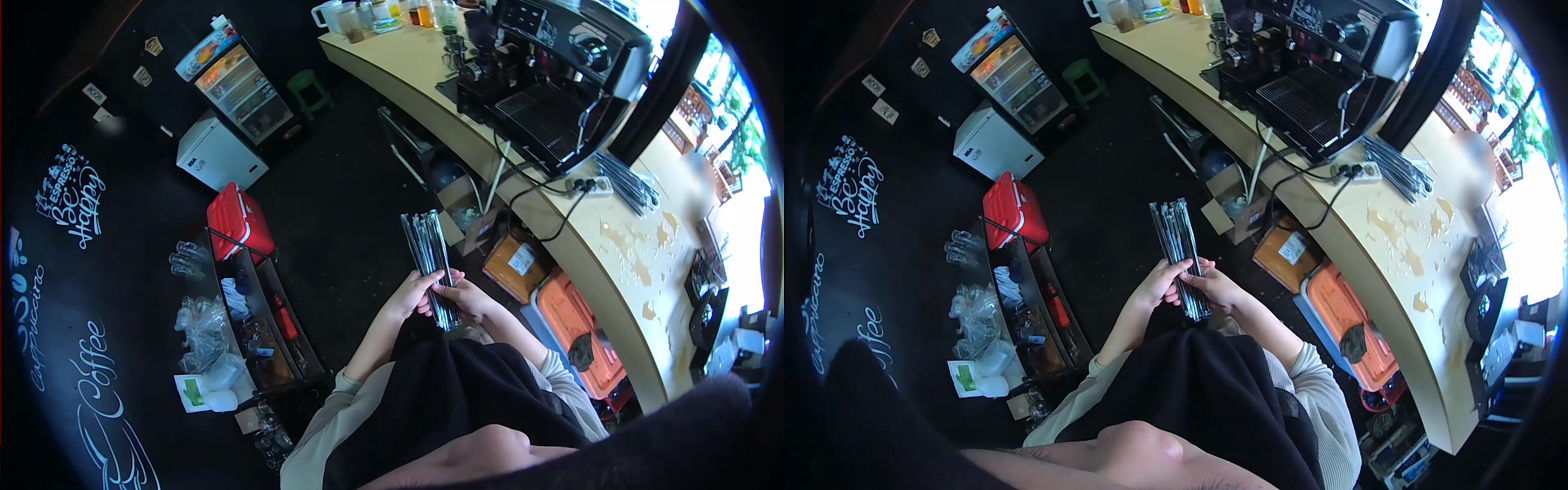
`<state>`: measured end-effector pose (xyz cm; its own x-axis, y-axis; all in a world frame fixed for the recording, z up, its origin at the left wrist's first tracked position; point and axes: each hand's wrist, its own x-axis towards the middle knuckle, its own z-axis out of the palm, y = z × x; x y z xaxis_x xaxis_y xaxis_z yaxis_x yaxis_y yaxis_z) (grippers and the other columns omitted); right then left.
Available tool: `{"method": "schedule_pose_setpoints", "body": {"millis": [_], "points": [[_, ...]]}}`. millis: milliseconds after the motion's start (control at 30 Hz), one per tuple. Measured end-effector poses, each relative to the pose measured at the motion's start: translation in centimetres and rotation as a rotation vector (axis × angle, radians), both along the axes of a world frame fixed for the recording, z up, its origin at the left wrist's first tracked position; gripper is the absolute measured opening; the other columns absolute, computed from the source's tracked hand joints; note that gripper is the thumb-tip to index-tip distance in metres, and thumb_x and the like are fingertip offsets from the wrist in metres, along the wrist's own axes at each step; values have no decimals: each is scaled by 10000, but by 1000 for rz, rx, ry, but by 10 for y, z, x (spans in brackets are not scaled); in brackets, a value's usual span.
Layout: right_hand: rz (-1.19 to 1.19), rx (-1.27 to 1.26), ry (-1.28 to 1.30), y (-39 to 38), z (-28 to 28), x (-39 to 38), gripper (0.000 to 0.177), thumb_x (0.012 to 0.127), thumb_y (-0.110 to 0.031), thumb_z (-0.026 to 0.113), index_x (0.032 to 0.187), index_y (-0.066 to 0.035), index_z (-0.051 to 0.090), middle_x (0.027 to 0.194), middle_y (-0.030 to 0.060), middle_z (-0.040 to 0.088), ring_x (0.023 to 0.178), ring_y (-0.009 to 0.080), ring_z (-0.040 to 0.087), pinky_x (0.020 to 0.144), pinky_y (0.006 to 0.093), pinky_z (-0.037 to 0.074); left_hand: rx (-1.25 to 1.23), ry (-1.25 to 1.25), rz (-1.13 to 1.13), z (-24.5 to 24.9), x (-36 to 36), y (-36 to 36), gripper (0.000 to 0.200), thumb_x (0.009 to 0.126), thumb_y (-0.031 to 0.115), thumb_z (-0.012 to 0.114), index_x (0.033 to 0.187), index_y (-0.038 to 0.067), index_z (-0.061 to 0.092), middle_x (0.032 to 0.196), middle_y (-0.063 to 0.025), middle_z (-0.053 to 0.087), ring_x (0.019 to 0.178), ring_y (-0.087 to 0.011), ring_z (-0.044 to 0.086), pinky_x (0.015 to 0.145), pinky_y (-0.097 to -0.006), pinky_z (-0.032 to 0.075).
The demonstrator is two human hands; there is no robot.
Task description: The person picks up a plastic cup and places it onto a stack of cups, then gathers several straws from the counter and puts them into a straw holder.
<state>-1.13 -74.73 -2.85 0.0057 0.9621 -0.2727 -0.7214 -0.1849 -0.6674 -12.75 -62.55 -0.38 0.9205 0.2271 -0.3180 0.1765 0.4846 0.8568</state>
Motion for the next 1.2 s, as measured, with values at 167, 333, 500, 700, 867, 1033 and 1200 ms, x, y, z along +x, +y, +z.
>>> {"method": "schedule_pose_setpoints", "body": {"millis": [167, 333, 500, 700, 867, 1033, 1200], "points": [[70, 3, 16, 44, -8, 9, 277, 979, -172, 574, 1191, -33, 464, 902, 125, 665, 794, 211, 698, 691, 344, 609, 5, -4, 74, -13, 3, 36, 368, 988, 284, 512, 1193, -4, 616, 1173, -151, 667, 354, -17, 390, 300, -184, 304], [151, -17, 18, 104, -22, 40, 249, 987, -152, 549, 1148, 36, 524, 939, 172, 681, 829, 250, 706, 723, 367, 615, 21, 27, 94, -20, 28, 94, 362, 993, 276, 511, 1194, -6, 616, 1187, -156, 659, 354, -22, 395, 301, -189, 314], [163, 18, 26, 185, -5, 82, 238, 994, -130, 523, 1118, 71, 556, 970, 210, 682, 848, 290, 711, 747, 389, 616, 75, 24, 125, 2, 68, 167, 371, 991, 275, 512, 1191, -14, 633, 872, -101, 688, 416, -52, 489, 367, -204, 406], [194, 56, -1, 274, 7, 140, 223, 1006, -124, 495, 1139, 53, 522, 964, 214, 677, 842, 300, 711, 752, 383, 618, 114, 26, 97, -10, 123, 263, 392, 1001, 275, 499, 1190, -53, 599, 1194, -167, 649, 419, -67, 506, 344, -209, 408], [211, 85, 14, 331, -3, 172, 234, 1003, -128, 500, 1165, 42, 489, 953, 198, 670, 843, 298, 710, 741, 376, 618, 72, 16, 124, -13, 151, 313, 394, 997, 275, 505, 1193, -55, 595, 1208, -177, 640, 420, -67, 504, 346, -206, 408], [272, 3, -25, 384, -17, 190, 237, 1005, -138, 496, 1168, 35, 491, 950, 177, 672, 826, 271, 708, 674, 347, 611, 23, -37, 179, -30, 170, 361, 374, 1000, 240, 499, 1196, -67, 585, 1234, -183, 623, 450, -81, 531, 350, -227, 417], [252, -22, -48, 455, -25, 206, 201, 989, -131, 532, 1121, 9, 475, 922, 168, 669, 748, 252, 708, 668, 347, 613, -55, -56, 126, -23, 185, 431, 368, 1000, 233, 507, 1202, -65, 584, 1216, -185, 629, 509, -94, 565, 389, -241, 453]]}}
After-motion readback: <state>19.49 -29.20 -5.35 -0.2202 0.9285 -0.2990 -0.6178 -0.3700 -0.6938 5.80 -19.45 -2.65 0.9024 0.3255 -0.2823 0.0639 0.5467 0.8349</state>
